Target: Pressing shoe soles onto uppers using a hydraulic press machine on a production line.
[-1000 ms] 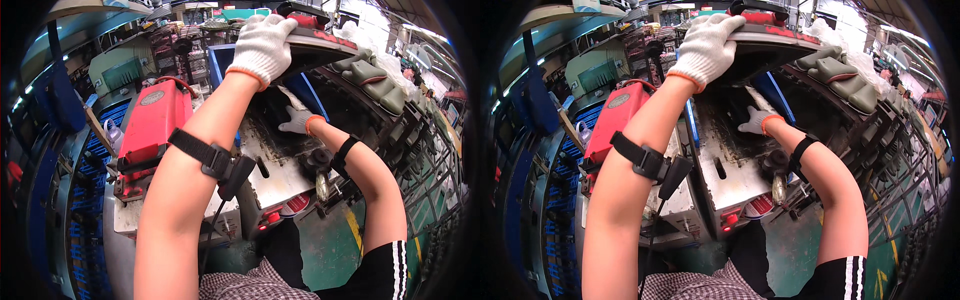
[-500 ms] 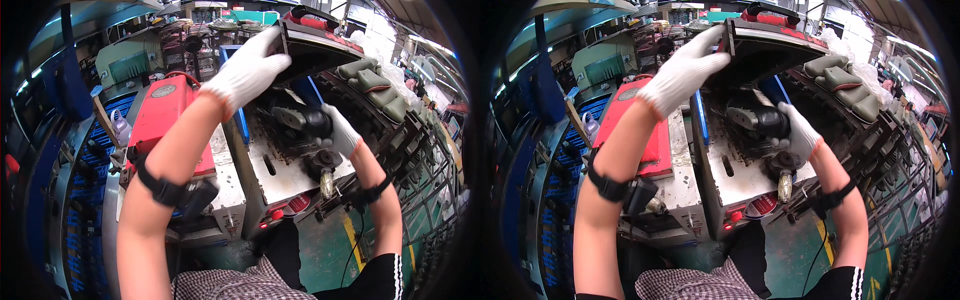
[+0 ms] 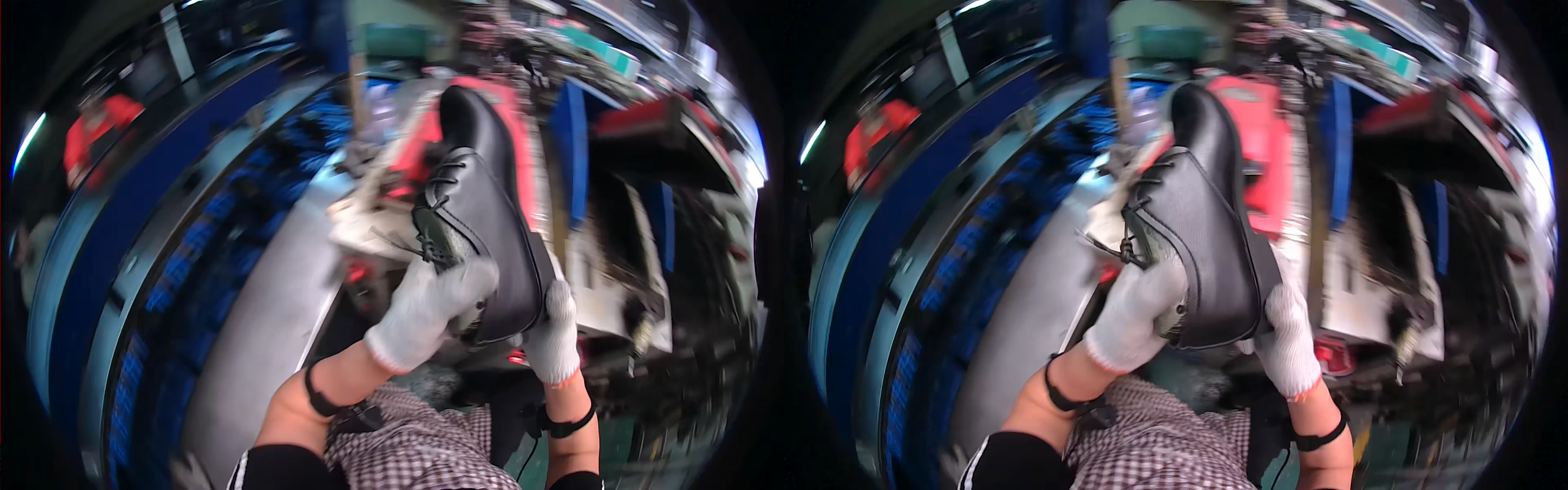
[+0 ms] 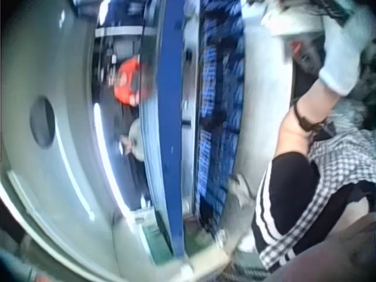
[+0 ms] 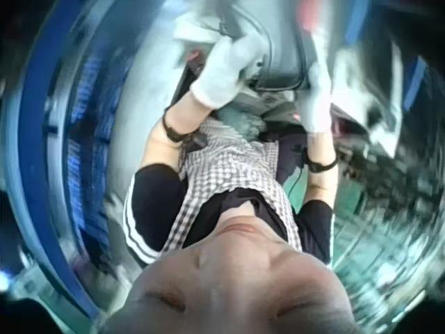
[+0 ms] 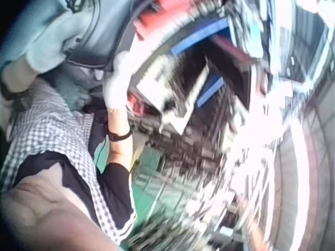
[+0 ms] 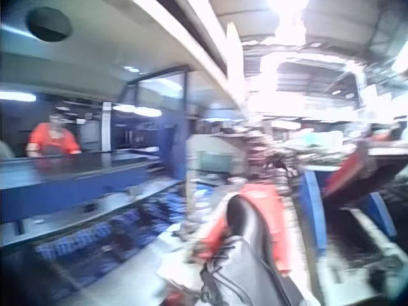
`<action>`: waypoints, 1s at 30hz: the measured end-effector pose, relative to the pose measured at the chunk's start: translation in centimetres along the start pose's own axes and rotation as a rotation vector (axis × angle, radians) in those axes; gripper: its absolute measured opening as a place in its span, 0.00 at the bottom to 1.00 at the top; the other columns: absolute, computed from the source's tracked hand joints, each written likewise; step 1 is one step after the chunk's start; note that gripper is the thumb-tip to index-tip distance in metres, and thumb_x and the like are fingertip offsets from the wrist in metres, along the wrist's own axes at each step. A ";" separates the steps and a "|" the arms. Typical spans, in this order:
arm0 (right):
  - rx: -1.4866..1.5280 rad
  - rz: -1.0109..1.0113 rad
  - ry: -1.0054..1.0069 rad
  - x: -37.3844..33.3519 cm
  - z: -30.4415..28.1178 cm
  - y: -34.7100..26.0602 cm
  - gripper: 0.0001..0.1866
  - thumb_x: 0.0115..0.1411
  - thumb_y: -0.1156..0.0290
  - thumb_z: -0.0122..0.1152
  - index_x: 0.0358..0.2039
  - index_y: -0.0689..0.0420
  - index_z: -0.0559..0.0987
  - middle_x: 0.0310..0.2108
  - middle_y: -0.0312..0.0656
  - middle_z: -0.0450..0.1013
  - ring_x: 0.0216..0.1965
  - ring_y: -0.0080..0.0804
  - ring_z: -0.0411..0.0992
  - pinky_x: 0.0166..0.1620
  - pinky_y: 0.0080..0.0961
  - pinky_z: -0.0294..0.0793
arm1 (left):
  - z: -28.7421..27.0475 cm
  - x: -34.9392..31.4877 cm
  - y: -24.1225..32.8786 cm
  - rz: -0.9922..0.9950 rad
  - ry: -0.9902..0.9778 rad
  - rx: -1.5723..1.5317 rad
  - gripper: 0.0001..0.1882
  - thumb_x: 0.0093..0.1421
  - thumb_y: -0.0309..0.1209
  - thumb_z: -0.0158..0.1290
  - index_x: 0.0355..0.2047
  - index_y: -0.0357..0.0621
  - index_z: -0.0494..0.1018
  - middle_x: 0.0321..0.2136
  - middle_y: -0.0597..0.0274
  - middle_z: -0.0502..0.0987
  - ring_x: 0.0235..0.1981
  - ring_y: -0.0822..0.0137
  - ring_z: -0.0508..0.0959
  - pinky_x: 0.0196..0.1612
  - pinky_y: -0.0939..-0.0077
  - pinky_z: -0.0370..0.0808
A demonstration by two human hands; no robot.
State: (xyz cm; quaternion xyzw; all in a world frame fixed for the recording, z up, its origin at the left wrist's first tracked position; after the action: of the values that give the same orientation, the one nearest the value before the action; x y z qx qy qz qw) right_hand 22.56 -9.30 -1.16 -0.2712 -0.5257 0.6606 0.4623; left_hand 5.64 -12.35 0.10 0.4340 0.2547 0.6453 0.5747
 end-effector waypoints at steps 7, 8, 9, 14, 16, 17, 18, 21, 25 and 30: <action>-0.963 -0.337 -0.461 2.8 11.4 2.4 0.34 0.57 0.72 0.63 0.66 0.63 0.73 0.53 0.59 0.77 0.52 0.57 0.78 0.61 0.41 0.73 | -14.0 -6.9 3.5 -0.033 0.369 -0.520 0.31 0.63 0.38 0.56 0.63 0.33 0.69 0.52 0.45 0.80 0.51 0.52 0.82 0.61 0.55 0.78; -1.017 -0.483 -0.362 3.0 11.0 2.1 0.32 0.55 0.76 0.63 0.63 0.62 0.76 0.52 0.57 0.77 0.52 0.55 0.77 0.60 0.42 0.73 | -16.3 -8.1 4.3 -0.045 0.410 -0.498 0.29 0.64 0.36 0.55 0.62 0.33 0.69 0.51 0.46 0.80 0.51 0.52 0.82 0.60 0.55 0.79; -1.070 -0.632 -0.253 3.2 9.8 1.7 0.29 0.54 0.79 0.63 0.59 0.62 0.79 0.50 0.54 0.78 0.51 0.54 0.77 0.59 0.44 0.72 | -18.4 -8.8 5.4 -0.057 0.442 -0.481 0.27 0.64 0.35 0.55 0.61 0.34 0.70 0.51 0.46 0.81 0.50 0.53 0.83 0.59 0.55 0.79; -1.441 -0.839 0.160 4.6 6.1 0.4 0.25 0.53 0.84 0.62 0.54 0.62 0.82 0.47 0.51 0.78 0.53 0.53 0.74 0.61 0.45 0.70 | -36.1 -11.8 8.7 -0.099 1.072 0.084 0.10 0.61 0.29 0.60 0.41 0.37 0.79 0.35 0.55 0.84 0.33 0.61 0.86 0.39 0.65 0.85; -1.402 -0.787 0.188 5.1 6.0 0.7 0.25 0.53 0.84 0.63 0.53 0.60 0.82 0.47 0.50 0.78 0.51 0.51 0.75 0.59 0.42 0.71 | -40.4 -9.4 11.4 0.110 1.124 0.351 0.13 0.56 0.28 0.63 0.41 0.40 0.80 0.33 0.62 0.81 0.31 0.66 0.82 0.38 0.70 0.80; -1.395 -0.747 0.187 5.5 6.3 0.9 0.25 0.52 0.84 0.64 0.53 0.59 0.82 0.47 0.50 0.78 0.51 0.50 0.75 0.58 0.41 0.72 | -43.4 -9.2 12.5 0.172 1.151 0.452 0.17 0.52 0.28 0.65 0.44 0.41 0.79 0.35 0.61 0.81 0.35 0.64 0.81 0.41 0.69 0.79; -1.398 -0.746 0.190 5.6 6.6 1.0 0.25 0.52 0.84 0.64 0.53 0.59 0.82 0.47 0.50 0.78 0.51 0.50 0.75 0.58 0.41 0.72 | -46.3 -8.8 13.2 0.135 1.216 0.549 0.23 0.49 0.29 0.66 0.47 0.39 0.78 0.36 0.60 0.81 0.36 0.63 0.81 0.42 0.65 0.79; -1.541 -0.755 0.207 6.0 7.4 1.5 0.26 0.51 0.84 0.65 0.53 0.58 0.83 0.46 0.49 0.78 0.49 0.50 0.75 0.56 0.40 0.73 | -53.7 -8.2 15.3 0.108 1.308 0.896 0.37 0.50 0.38 0.67 0.59 0.34 0.73 0.50 0.50 0.81 0.49 0.53 0.81 0.55 0.59 0.77; -1.540 -0.735 0.237 6.0 6.8 1.6 0.26 0.50 0.83 0.66 0.52 0.57 0.83 0.45 0.49 0.78 0.47 0.51 0.75 0.54 0.42 0.73 | -57.0 -7.7 14.0 -0.143 1.292 1.099 0.51 0.55 0.48 0.65 0.72 0.32 0.59 0.68 0.39 0.68 0.68 0.46 0.70 0.69 0.59 0.67; -1.556 -0.744 0.223 5.8 6.6 1.6 0.25 0.50 0.82 0.65 0.52 0.57 0.83 0.46 0.49 0.78 0.48 0.51 0.75 0.54 0.43 0.72 | -57.1 -10.1 11.5 -0.208 1.266 1.134 0.55 0.62 0.57 0.59 0.76 0.33 0.50 0.74 0.36 0.57 0.76 0.45 0.56 0.76 0.61 0.55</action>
State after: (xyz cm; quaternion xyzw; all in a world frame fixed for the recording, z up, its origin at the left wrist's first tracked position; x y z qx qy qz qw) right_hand 13.99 -7.10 0.05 -0.3839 -0.8342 -0.1107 0.3801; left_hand -49.45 -14.83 -21.23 0.1882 0.8504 0.4853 0.0765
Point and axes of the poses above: each hand's wrist, its own x-axis towards the middle knuckle, its own z-axis out of the palm, y = z × x, the point moved 7 cm from there along x, towards the middle knuckle
